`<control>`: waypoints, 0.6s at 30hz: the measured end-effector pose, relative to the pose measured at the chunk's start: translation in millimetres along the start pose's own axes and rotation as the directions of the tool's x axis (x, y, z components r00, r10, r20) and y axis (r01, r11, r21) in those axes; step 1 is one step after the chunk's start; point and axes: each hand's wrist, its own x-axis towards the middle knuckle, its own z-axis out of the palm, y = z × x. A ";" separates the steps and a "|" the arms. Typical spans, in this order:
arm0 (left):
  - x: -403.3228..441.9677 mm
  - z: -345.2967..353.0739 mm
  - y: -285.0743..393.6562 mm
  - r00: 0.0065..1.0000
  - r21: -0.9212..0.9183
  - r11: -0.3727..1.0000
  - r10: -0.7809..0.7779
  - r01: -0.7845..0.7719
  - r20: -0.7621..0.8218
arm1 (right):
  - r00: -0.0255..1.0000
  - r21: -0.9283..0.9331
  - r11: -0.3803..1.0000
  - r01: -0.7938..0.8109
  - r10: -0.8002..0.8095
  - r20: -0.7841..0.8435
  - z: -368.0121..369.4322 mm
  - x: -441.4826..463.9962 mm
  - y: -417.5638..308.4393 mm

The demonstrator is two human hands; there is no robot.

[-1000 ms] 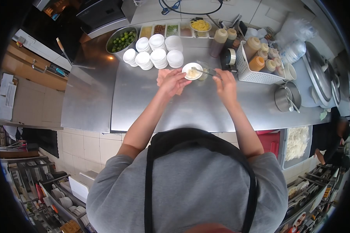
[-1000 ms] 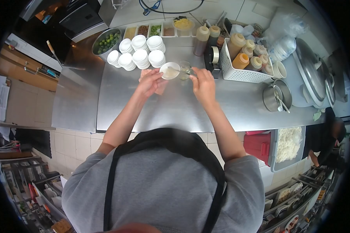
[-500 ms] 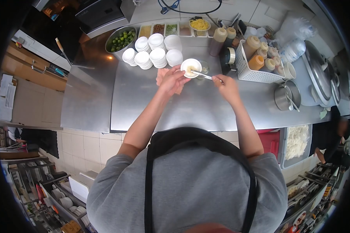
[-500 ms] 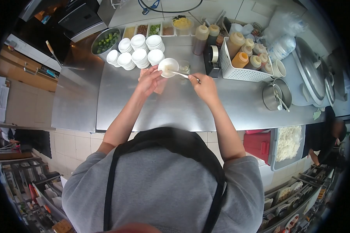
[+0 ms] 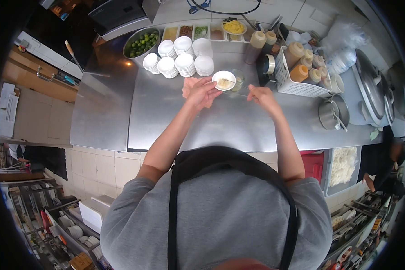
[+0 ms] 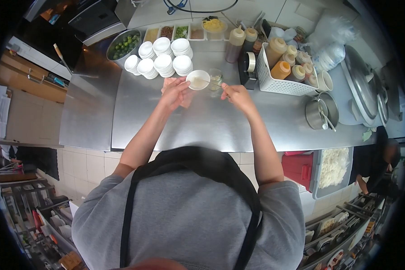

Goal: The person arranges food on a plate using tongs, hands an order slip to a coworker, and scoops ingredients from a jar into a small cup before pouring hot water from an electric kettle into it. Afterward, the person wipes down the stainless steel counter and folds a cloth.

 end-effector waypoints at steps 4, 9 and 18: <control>2.3 -3.7 -1.4 0.999 -0.017 1.000 -0.002 0.002 0.042 | 0.991 0.116 0.988 -0.103 0.092 0.102 -5.8 -6.9 -14.0; 3.7 -1.8 -1.2 1.000 -0.003 1.000 -0.029 0.029 0.009 | 0.981 0.157 0.974 -0.165 0.145 0.130 -5.6 -5.3 -6.2; 2.8 -4.2 -2.8 0.999 0.018 0.999 -0.043 0.043 -0.004 | 0.977 0.332 0.929 -0.163 0.105 0.186 -12.9 -3.6 -2.4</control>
